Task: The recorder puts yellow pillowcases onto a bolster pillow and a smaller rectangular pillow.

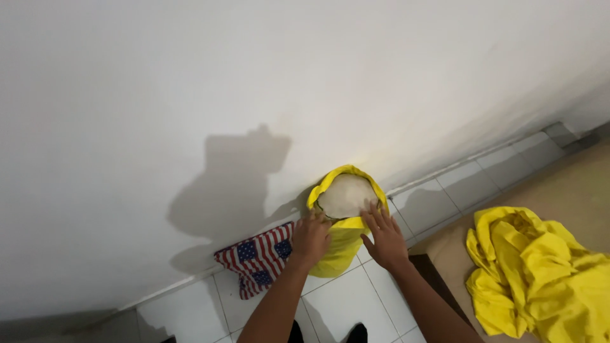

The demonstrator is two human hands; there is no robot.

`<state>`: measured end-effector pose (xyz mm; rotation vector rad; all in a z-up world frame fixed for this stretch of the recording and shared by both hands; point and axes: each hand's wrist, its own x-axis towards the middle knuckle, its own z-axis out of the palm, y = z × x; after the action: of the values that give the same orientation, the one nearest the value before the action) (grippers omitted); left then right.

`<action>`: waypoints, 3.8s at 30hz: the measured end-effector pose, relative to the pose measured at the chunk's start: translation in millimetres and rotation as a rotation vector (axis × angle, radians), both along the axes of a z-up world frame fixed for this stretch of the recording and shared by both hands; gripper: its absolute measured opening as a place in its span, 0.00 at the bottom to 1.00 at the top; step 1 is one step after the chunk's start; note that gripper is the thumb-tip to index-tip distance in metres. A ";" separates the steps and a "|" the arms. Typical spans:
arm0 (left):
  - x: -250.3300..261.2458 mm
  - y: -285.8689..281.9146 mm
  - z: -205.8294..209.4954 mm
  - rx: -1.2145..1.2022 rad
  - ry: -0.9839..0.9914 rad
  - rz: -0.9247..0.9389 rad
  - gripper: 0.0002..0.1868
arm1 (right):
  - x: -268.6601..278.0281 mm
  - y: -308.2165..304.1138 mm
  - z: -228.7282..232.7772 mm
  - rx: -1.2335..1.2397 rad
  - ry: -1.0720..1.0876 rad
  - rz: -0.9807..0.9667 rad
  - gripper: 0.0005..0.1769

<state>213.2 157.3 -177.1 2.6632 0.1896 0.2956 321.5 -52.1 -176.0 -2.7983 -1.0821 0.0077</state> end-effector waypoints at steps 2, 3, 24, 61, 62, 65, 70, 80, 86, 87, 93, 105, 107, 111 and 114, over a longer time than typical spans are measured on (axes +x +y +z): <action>1.2 -1.1 0.4 0.007 -0.016 -0.016 0.17 | -1.4 -1.7 -0.8 -0.020 0.011 -0.014 0.41; 2.6 -1.4 1.1 0.015 -0.031 -0.024 0.19 | -1.4 -2.4 -0.6 -0.039 0.022 -0.019 0.41; 45.0 -34.4 63.9 -0.010 -0.158 -0.234 0.33 | -0.8 -98.6 42.7 -0.027 0.065 -0.338 0.47; 126.9 -489.4 79.6 0.096 0.011 -0.710 0.36 | -153.5 -706.9 19.9 -0.046 0.117 -1.092 0.50; 128.0 -495.0 80.2 0.105 0.018 -0.716 0.35 | -156.2 -712.6 17.2 -0.015 0.096 -1.103 0.50; 134.1 -512.7 73.7 0.099 -0.009 -0.751 0.35 | -156.0 -724.8 11.4 0.033 0.069 -1.123 0.50; 153.8 -524.3 56.9 0.065 -0.019 -0.759 0.35 | -142.0 -722.2 5.8 0.093 0.044 -1.136 0.50; 243.7 -510.4 5.6 0.091 0.050 -0.771 0.37 | -56.8 -697.7 0.6 0.106 0.149 -1.128 0.51; 308.6 -495.5 -29.6 0.083 0.201 -0.752 0.38 | 22.8 -677.6 -14.6 0.060 0.232 -1.078 0.51; 319.6 -492.9 -34.4 0.079 0.222 -0.758 0.39 | 36.3 -673.1 -20.0 0.055 0.245 -1.066 0.50; 362.0 -505.0 -54.7 0.177 0.344 -0.798 0.44 | 93.9 -648.6 -40.0 0.015 0.356 -1.036 0.53; 408.4 -568.6 -75.4 0.360 0.566 -0.943 0.64 | 168.0 -603.4 -59.8 0.012 0.601 -1.052 0.68; 413.4 -575.8 -83.6 0.387 0.595 -0.933 0.67 | 184.3 -593.3 -52.7 -0.010 0.651 -1.051 0.70; 412.6 -578.8 -111.9 0.431 0.595 -0.913 0.65 | 191.5 -577.7 -79.7 -0.022 0.718 -1.058 0.72; 407.5 -571.7 -165.3 0.321 0.407 -0.884 0.49 | 187.4 -577.8 -131.5 -0.047 0.644 -1.051 0.63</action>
<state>620.7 -414.4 -342.4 2.7705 -0.9595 -0.5365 508.8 -629.9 -307.5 -2.6968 0.5360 0.7374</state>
